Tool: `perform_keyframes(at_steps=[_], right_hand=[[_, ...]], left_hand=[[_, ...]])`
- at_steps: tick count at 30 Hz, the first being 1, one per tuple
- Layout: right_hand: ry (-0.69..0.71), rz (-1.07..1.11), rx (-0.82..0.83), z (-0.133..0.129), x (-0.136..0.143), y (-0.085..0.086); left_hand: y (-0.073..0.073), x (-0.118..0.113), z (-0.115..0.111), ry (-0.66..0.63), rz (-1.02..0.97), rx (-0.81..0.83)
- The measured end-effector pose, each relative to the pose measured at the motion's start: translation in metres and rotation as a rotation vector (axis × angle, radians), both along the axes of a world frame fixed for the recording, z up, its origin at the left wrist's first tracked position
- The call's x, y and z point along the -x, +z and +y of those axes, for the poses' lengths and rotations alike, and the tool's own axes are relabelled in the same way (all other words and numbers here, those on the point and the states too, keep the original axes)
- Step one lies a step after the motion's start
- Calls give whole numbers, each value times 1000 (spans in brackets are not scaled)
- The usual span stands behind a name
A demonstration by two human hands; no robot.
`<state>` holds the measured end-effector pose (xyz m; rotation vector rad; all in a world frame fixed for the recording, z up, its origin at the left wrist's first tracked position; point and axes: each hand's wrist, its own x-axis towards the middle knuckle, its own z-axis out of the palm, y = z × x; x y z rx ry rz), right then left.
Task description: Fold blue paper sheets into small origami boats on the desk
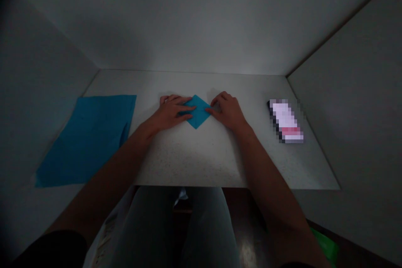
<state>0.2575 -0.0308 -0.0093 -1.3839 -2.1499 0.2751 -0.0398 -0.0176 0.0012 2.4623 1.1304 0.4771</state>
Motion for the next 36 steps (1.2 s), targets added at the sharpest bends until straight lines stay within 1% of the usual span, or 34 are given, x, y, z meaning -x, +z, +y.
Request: perform_keyframes(at_steps=[4, 7, 10, 14, 18, 21, 24, 28, 31, 34, 36], right_hand=[[16, 6, 42, 2, 1, -1], [34, 88, 102, 1, 2, 0], [52, 239, 167, -3, 5, 5], [77, 475, 242, -6, 9, 11], [81, 662, 263, -4, 11, 11], [88, 775, 274, -1, 11, 9], [90, 840, 261, 0, 12, 8], [85, 858, 205, 2, 12, 9], [71, 838, 172, 3, 11, 9], [78, 790, 165, 1, 12, 9], [118, 766, 145, -1, 13, 10]], left_hand=[[6, -1, -2, 49, 41, 1], [10, -2, -4, 99, 78, -1], [10, -3, -3, 167, 62, 2], [6, -2, 2, 268, -29, 33], [4, 0, 5, 298, -127, 68], [3, 1, 6, 280, -212, 104], [1, 1, 7, 204, -349, 180], [0, -1, 5, 76, -598, 321], [0, -5, 3, 14, -720, 407], [-2, -8, 5, 10, -768, 413], [-3, -7, 9, 60, -756, 380]])
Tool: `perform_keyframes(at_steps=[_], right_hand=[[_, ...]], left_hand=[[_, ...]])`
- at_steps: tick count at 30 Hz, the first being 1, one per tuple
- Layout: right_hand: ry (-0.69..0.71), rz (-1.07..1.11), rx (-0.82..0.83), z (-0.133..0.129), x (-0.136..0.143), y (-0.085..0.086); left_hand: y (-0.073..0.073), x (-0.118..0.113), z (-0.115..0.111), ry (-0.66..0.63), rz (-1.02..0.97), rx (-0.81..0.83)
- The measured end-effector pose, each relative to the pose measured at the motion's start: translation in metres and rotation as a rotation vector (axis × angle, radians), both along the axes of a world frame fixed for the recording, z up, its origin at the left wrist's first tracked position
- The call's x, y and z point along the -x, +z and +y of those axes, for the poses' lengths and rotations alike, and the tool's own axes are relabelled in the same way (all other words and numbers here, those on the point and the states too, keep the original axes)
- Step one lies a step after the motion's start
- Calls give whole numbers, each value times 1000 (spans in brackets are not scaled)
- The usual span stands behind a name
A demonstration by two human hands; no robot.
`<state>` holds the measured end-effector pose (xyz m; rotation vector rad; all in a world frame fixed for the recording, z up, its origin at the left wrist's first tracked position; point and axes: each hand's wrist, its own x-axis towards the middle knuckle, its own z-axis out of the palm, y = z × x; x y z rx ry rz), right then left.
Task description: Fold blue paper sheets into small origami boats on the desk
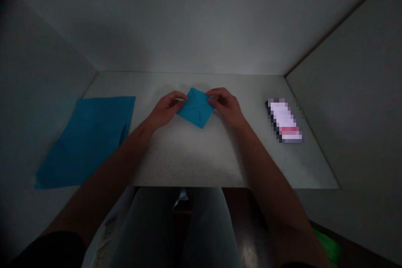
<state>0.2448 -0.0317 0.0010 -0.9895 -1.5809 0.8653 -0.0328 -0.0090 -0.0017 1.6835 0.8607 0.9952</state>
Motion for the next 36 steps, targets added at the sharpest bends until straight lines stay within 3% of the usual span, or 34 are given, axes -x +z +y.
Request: perform_keyframes(at_steps=[5, 11, 18, 23, 26, 30, 36], right_hand=[[110, -71, -56, -3, 0, 1], [103, -27, -30, -5, 2, 2], [41, 4, 9, -8, 6, 6], [-126, -39, -30, -8, 10, 6], [-50, -7, 20, -9, 15, 3], [113, 34, 91, -13, 25, -1], [171, 56, 107, -15, 33, -7]], left_hand=[[3, 10, 9, 139, 75, -81], [12, 13, 2, -54, 109, -88], [14, 2, -9, -81, 275, -154], [14, -2, -8, 68, 294, -242], [13, -5, -8, 114, 309, -273], [11, -10, -14, -40, 318, -292], [7, -13, -19, -153, 239, -302]])
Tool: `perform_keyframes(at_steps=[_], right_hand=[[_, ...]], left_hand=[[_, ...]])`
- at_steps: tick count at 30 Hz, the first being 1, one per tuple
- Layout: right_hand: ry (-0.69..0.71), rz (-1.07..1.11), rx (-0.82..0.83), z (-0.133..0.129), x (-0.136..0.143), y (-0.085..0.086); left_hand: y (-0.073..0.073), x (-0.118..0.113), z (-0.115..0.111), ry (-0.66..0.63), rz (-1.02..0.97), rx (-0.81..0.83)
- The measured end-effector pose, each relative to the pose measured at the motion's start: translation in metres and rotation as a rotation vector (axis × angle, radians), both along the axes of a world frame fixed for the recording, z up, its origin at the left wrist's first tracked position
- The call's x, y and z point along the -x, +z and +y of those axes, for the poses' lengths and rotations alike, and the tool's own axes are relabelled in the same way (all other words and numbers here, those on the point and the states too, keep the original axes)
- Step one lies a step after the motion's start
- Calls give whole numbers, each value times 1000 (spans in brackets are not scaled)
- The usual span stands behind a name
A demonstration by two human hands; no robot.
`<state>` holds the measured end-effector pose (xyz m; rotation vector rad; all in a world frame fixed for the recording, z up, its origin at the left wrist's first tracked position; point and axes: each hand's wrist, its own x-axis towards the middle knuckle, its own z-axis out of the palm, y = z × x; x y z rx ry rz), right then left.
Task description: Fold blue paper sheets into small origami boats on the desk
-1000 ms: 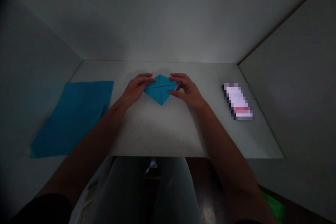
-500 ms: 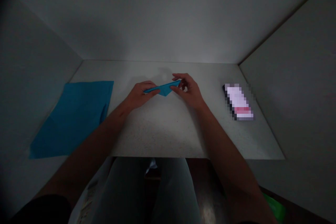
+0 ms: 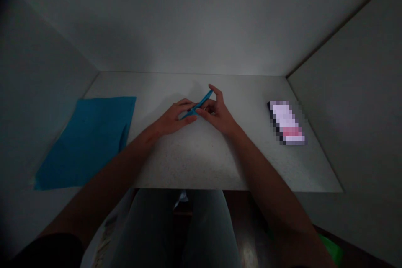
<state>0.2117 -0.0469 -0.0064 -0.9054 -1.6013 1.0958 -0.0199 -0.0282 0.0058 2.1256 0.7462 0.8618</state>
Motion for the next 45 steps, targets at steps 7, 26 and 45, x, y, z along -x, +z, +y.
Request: perform_keyframes(at_steps=[7, 26, 45], right_hand=[[31, -46, 8, 2, -3, -5], [66, -287, -25, -2, -5, 3], [-70, -326, -94, -1, -14, 11]], left_hand=[[0, 4, 3, 23, 7, 33], [-1, 4, 1, 25, 98, 182], [-3, 7, 9, 219, 17, 46]])
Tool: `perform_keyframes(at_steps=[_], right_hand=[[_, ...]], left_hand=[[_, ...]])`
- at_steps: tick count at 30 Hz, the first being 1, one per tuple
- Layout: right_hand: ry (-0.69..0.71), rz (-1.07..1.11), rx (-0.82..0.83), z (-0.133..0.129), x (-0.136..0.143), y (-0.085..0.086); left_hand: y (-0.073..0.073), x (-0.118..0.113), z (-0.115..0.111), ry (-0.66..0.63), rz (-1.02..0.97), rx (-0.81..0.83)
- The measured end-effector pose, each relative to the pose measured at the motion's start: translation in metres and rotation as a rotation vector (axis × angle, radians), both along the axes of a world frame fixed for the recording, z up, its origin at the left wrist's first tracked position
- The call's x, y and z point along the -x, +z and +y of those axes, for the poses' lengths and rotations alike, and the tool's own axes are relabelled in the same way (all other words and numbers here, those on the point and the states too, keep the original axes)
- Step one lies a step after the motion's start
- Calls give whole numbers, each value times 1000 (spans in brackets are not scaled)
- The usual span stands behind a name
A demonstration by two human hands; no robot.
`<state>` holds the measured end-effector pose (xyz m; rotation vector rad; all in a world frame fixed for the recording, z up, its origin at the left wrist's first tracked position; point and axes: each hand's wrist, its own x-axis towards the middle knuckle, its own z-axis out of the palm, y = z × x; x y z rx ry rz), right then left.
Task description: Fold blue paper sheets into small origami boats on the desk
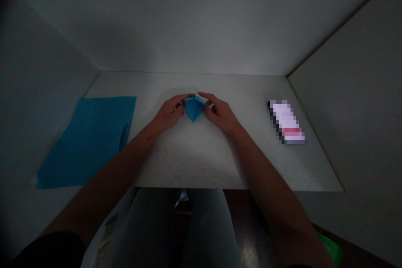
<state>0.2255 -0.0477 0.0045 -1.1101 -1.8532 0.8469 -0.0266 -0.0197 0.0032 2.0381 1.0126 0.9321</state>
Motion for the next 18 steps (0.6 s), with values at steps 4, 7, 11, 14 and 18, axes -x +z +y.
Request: perform_keyframes(at_steps=[4, 7, 11, 14, 18], right_hand=[[-54, 167, 80, 2, 1, -2], [-66, 237, 91, 5, 1, -4], [-59, 253, 90, 6, 1, -5], [-13, 277, 108, 4, 3, -6], [-18, 264, 99, 2, 6, -4]], left_hand=[[1, 0, 1, 42, -114, 65], [1, -2, 2, 26, -241, 177], [-4, -3, 2, 56, -304, 234], [-7, -2, 3, 80, -310, 224], [-7, -2, 3, 33, -224, 198]])
